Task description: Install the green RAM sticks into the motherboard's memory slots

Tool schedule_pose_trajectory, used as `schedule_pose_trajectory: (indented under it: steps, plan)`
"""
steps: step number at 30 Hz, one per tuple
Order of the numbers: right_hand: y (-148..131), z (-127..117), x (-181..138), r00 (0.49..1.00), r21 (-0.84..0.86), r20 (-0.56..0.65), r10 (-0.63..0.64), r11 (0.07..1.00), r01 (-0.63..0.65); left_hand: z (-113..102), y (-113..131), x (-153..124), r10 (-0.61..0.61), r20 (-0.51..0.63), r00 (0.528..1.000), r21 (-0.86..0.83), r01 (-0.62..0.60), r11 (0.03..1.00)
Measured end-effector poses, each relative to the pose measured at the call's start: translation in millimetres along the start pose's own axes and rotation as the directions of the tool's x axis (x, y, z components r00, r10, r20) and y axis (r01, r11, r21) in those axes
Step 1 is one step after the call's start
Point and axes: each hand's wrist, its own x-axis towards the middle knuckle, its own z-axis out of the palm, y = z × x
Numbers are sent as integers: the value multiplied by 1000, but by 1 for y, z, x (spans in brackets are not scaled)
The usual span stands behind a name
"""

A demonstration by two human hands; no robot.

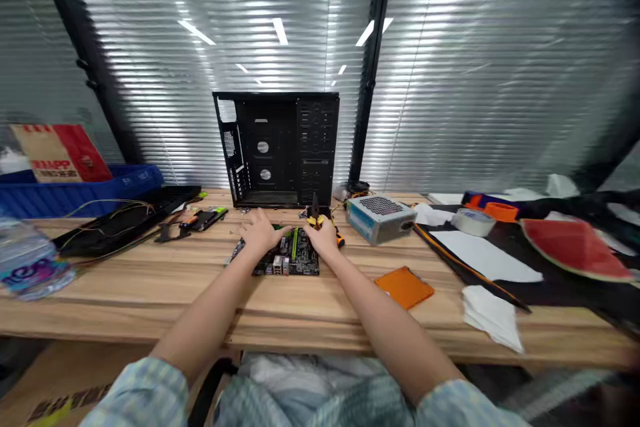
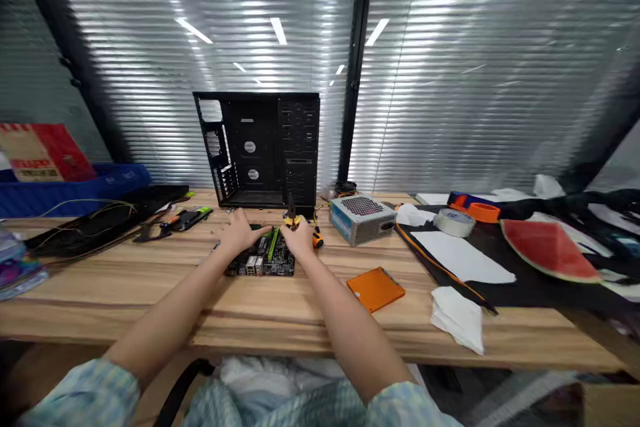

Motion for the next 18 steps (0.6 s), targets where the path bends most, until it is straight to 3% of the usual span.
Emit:
schedule_pose_trajectory:
  steps: [18]
  plan:
    - [-3, -4, 1, 1000, -78, -8, 26, 997, -27, 9, 14, -2, 14, -114, 993, 49, -9, 999]
